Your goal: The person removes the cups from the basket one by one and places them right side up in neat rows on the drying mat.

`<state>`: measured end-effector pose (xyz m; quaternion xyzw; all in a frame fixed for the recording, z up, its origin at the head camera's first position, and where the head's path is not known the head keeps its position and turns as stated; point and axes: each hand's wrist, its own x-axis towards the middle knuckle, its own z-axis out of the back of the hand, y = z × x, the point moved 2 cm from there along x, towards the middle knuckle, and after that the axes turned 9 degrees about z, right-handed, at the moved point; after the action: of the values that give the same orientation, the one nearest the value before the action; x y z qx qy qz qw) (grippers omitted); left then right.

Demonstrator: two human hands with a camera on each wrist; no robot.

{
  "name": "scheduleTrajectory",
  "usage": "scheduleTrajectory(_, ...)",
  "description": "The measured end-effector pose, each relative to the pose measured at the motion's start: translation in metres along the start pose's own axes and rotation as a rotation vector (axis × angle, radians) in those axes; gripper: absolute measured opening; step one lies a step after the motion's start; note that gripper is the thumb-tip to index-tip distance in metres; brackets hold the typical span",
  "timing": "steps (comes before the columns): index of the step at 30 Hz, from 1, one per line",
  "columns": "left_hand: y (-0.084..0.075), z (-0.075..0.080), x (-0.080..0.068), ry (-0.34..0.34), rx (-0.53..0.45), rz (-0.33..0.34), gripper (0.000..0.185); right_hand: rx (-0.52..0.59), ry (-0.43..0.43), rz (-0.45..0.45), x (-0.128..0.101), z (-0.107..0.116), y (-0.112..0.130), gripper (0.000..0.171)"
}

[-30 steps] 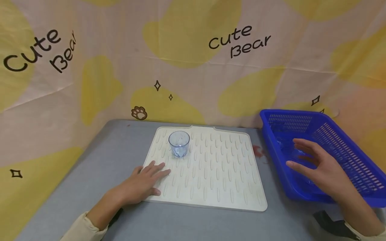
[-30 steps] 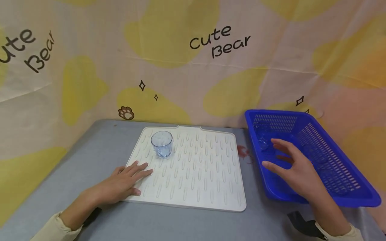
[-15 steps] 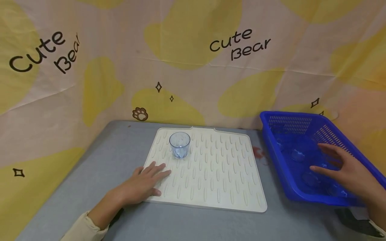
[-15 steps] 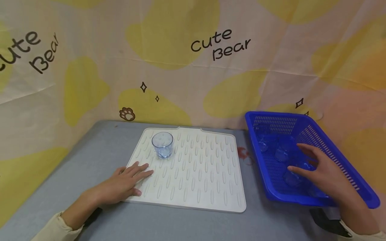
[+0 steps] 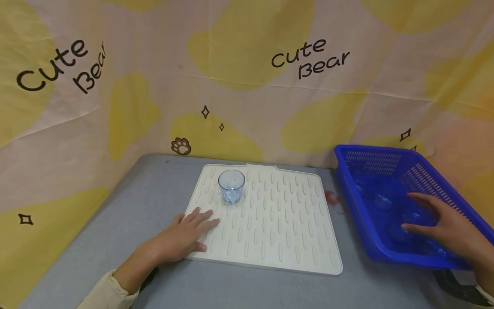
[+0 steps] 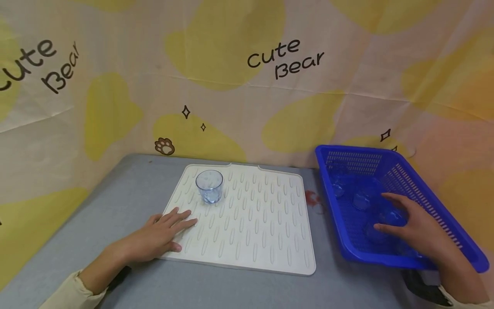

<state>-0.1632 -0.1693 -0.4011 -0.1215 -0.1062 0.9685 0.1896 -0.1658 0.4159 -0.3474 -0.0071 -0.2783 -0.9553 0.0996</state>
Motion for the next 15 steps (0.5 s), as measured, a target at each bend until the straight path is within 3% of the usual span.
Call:
scheduleTrajectory(9, -0.0013, 0.0014, 0.0001, 0.016, 0.003, 0.014, 0.07, -0.051, -0.012, 0.0, 0.0019, 0.0007, 0.0009, 0.094)
scheduleTrajectory(15, -0.0016, 0.0023, 0.0003, 0.023, 0.002, 0.013, 0.07, -0.048, 0.04, -0.018, 0.0038, -0.0013, 0.0008, 0.095)
